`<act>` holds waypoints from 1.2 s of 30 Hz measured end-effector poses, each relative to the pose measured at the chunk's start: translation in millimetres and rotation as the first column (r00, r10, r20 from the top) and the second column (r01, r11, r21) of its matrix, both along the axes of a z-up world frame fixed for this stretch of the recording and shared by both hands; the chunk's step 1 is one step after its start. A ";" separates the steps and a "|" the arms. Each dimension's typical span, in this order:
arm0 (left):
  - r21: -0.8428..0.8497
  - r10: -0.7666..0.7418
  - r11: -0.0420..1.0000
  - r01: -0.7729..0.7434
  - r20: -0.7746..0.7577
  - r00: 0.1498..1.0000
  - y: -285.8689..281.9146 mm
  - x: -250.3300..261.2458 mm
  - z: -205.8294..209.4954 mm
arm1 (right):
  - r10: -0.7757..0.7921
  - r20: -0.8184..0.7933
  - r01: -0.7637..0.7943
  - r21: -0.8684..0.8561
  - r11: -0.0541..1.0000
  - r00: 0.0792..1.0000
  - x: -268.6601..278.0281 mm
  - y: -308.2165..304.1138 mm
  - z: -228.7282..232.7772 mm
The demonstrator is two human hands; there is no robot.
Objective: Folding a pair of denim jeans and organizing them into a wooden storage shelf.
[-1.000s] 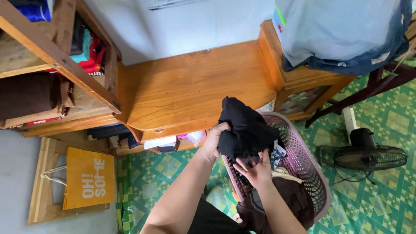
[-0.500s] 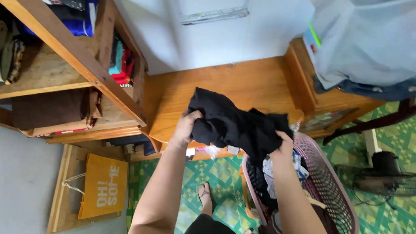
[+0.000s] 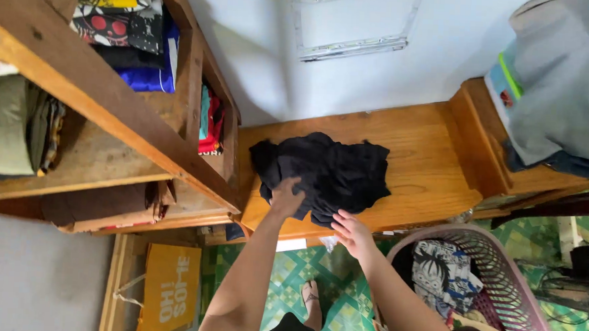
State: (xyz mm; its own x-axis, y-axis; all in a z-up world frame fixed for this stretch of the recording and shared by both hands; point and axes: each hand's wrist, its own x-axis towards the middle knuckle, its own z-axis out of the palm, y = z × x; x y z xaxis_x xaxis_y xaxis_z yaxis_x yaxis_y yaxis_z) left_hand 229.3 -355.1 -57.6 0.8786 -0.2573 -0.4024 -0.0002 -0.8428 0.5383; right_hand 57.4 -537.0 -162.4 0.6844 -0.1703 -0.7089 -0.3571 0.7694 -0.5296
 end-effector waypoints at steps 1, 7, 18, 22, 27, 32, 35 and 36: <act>0.004 -0.007 1.000 0.008 -0.005 1.000 4.0 1.7 -7.9 | -0.007 -0.005 0.008 0.004 1.000 1.000 5.8 -3.1 1.2; 0.106 -0.129 0.984 0.146 -0.153 0.980 5.1 -0.2 -46.5 | -0.061 -0.116 0.027 -0.274 0.961 0.991 42.6 -62.0 -58.3; -0.137 -0.216 0.973 0.185 -0.267 0.939 -60.7 -39.9 -13.4 | -0.223 -0.341 0.065 -0.418 0.906 0.913 50.1 -110.2 -5.9; -0.363 -0.208 0.927 0.092 -0.295 0.933 -73.2 -42.3 37.7 | -0.253 -0.337 0.170 -0.256 0.951 0.907 70.5 -99.4 20.1; -0.514 -0.100 0.850 -0.111 -0.366 0.925 -89.3 -37.8 95.7 | -0.188 0.167 0.250 -0.542 0.803 0.968 75.2 -63.2 126.5; -0.600 0.036 0.710 -0.368 -0.491 0.870 -101.7 -42.5 162.8 | 0.513 0.673 0.402 -0.735 0.547 0.533 66.2 -47.5 84.3; -0.555 0.177 0.705 -0.441 -0.465 0.868 -94.5 -34.1 117.2 | 0.618 0.587 0.231 -0.795 0.561 0.522 40.5 -27.0 139.4; -0.559 0.237 0.685 -0.467 -0.435 0.869 -90.6 -29.8 95.3 | 0.620 0.505 0.100 -0.816 0.569 0.600 30.5 -23.8 153.6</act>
